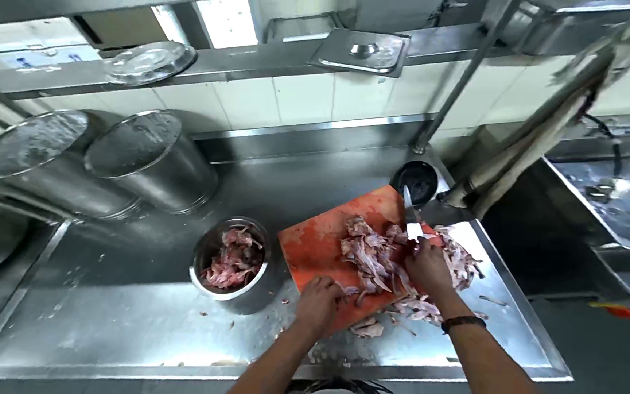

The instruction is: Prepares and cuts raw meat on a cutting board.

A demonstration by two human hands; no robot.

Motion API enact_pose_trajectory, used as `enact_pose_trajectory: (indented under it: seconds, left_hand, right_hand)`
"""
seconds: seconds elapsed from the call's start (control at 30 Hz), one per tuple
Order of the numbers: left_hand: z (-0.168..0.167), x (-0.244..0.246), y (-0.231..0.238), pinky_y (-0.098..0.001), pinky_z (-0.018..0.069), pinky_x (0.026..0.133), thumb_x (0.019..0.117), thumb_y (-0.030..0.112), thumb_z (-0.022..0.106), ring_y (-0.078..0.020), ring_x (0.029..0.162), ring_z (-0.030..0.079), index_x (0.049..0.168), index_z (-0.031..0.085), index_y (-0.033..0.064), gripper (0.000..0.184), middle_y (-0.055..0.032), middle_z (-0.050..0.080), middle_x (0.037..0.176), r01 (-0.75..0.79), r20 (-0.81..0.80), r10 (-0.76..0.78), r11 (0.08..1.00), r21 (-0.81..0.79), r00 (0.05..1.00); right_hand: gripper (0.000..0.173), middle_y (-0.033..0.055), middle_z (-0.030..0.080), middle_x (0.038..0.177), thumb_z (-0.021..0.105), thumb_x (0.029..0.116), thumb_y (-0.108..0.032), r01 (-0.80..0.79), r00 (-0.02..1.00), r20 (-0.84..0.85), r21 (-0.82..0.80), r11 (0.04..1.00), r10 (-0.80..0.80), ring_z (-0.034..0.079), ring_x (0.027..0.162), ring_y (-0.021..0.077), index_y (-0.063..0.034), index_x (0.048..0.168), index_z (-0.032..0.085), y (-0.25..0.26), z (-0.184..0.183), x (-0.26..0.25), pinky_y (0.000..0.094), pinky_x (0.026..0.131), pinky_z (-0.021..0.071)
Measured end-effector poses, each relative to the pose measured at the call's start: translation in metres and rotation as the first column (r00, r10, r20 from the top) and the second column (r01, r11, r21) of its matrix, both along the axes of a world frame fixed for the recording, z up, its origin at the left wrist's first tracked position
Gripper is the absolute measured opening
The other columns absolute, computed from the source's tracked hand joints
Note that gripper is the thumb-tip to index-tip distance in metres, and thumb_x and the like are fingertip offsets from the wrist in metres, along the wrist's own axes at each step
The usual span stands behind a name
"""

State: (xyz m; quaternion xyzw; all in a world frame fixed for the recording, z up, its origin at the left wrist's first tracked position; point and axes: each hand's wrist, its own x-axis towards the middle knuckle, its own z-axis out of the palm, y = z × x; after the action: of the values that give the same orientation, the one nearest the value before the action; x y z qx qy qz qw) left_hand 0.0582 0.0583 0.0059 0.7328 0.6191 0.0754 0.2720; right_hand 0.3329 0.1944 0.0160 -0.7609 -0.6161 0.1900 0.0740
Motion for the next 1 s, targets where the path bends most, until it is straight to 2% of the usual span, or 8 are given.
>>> enact_pose_trajectory:
  seconds: [0.13,0.27,0.37,0.43,0.53,0.67,0.83,1.0]
  left_hand:
    - [-0.002,-0.01,-0.011,-0.0398,0.049,0.109,0.0972,0.014,0.061,-0.0232,0.127,0.06,0.115,0.073,0.0125,0.022,-0.0061,0.068,0.129,-0.102,0.09,0.101,0.995,0.01,0.991]
    - [-0.007,-0.021,-0.017,-0.0389,0.0518,0.107,0.0979,0.021,0.063,-0.0207,0.12,0.065,0.112,0.075,0.0108,0.021,-0.007,0.069,0.126,-0.169,0.203,0.156,0.985,0.047,0.967]
    - [-0.014,-0.027,-0.015,-0.0385,0.0544,0.103,0.0991,0.031,0.064,-0.0179,0.113,0.067,0.108,0.074,0.0117,0.024,-0.0048,0.07,0.12,-0.171,0.232,0.15,0.983,0.074,0.961]
    - [-0.011,-0.029,-0.013,-0.0405,0.0551,0.101,0.0986,0.029,0.064,-0.0196,0.112,0.068,0.107,0.074,0.0099,0.023,-0.0064,0.071,0.119,-0.167,0.223,0.151,0.984,0.054,0.963]
    - [-0.005,-0.028,-0.009,-0.0412,0.0533,0.105,0.0986,0.029,0.062,-0.0203,0.117,0.066,0.111,0.073,0.0103,0.025,-0.006,0.069,0.124,-0.112,0.164,0.108,0.994,0.011,0.98]
    - [0.002,-0.026,0.003,-0.0418,0.0503,0.109,0.1005,0.032,0.059,-0.0203,0.127,0.061,0.119,0.071,0.0147,0.028,-0.002,0.064,0.137,0.02,0.066,-0.015,0.996,-0.085,0.998]
    - [0.002,-0.023,0.01,-0.0408,0.049,0.109,0.1014,0.027,0.055,-0.0203,0.129,0.059,0.12,0.071,0.0157,0.027,-0.0009,0.065,0.135,0.132,0.009,-0.132,0.985,-0.108,0.991]
    - [-0.002,-0.02,0.007,-0.0387,0.0453,0.114,0.1037,0.018,0.05,-0.0201,0.132,0.057,0.118,0.072,0.0119,0.028,-0.0035,0.066,0.135,0.155,0.032,-0.152,0.983,-0.104,0.988]
  right_hand:
    - [0.065,0.0321,0.064,0.122,0.074,0.0889,-0.03,0.025,0.996,0.085,-0.113,0.993,-0.016,0.065,0.113,0.0501,-0.0005,0.141,0.05,0.019,0.012,-0.004,0.0675,0.089,0.0526]
    - [0.045,0.0334,0.067,0.113,0.057,0.1026,-0.031,0.066,0.998,0.018,-0.1,0.993,-0.065,0.066,0.107,0.0511,0.005,0.131,0.056,0.02,0.037,0.001,0.0692,0.089,0.0513]
    - [0.037,0.0236,0.067,0.093,0.046,0.1085,-0.031,-0.006,0.981,-0.192,-0.001,1.0,0.006,0.069,0.083,0.0416,-0.0016,0.128,0.056,-0.033,0.065,-0.009,0.0639,0.074,0.0551]
    - [0.038,0.0162,0.069,0.087,0.044,0.1092,-0.034,-0.104,0.961,-0.264,-0.052,0.993,0.087,0.07,0.073,0.0326,-0.0056,0.129,0.058,-0.085,0.073,-0.029,0.0572,0.069,0.0596]
    - [0.037,0.0171,0.07,0.092,0.045,0.1076,-0.03,-0.247,0.955,-0.234,-0.272,0.93,0.185,0.072,0.082,0.0346,-0.0048,0.132,0.057,-0.159,0.063,-0.067,0.0559,0.076,0.0588]
    - [0.035,0.0186,0.072,0.103,0.044,0.1074,-0.03,-0.237,0.971,-0.145,-0.476,0.847,0.19,0.073,0.094,0.0372,-0.0079,0.133,0.054,-0.211,0.039,-0.097,0.0554,0.081,0.0586]
    - [0.039,0.0204,0.067,0.119,0.043,0.1084,-0.026,-0.153,0.986,-0.022,-0.533,0.832,0.167,0.072,0.1,0.0378,-0.0101,0.143,0.048,-0.229,0.034,-0.107,0.0534,0.082,0.0601]
    - [0.039,0.022,0.064,0.123,0.044,0.1065,-0.019,-0.16,0.978,0.04,-0.487,0.859,0.205,0.073,0.096,0.0382,-0.0108,0.145,0.046,-0.21,0.027,-0.127,0.0526,0.079,0.0612]
